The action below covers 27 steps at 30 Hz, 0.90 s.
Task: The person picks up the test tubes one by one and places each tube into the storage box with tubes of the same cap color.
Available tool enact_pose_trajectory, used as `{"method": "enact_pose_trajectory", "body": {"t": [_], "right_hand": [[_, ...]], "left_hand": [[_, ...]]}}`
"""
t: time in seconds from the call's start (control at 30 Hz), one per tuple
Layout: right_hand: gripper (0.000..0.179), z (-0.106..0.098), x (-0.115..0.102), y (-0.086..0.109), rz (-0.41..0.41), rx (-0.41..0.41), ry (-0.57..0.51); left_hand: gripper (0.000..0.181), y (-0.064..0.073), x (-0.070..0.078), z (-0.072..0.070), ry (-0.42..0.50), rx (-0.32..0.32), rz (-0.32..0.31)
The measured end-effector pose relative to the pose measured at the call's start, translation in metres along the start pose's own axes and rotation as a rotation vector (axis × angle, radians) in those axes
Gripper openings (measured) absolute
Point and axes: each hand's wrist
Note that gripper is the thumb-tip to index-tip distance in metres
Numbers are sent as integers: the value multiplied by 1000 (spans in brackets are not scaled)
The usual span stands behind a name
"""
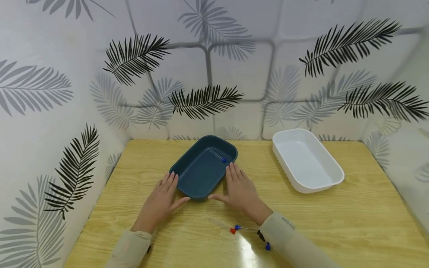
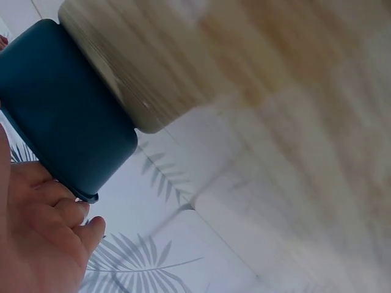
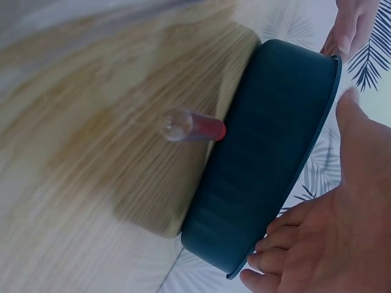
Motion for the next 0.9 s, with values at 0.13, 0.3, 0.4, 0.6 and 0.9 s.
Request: {"method": "enact_pose_trajectory", "body": {"t": [0.13, 0.3, 0.4, 0.6, 0.9], "right_hand": [[116, -2, 3, 0, 38, -38, -31], [115, -3, 8, 1, 56, -47, -54], [113, -5, 10, 0, 61, -45, -77], [106, -7, 15, -2, 65, -46, -124], [102, -11, 21, -3, 55, -10, -139]], "left_hand": [[85, 2, 7, 0, -10, -8, 10], [82, 6, 18, 0, -11, -7, 21], [78, 9, 25, 1, -16, 32, 49], [72, 13, 37, -1, -31, 57, 89], [66, 17, 52, 0, -44, 65, 151]]}}
Point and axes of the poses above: each hand's wrist, its own y-axis away from the middle knuckle, its own z-axis out of the palm, x = y × z, and after that the axes turned 2 degrees about z, right-handed
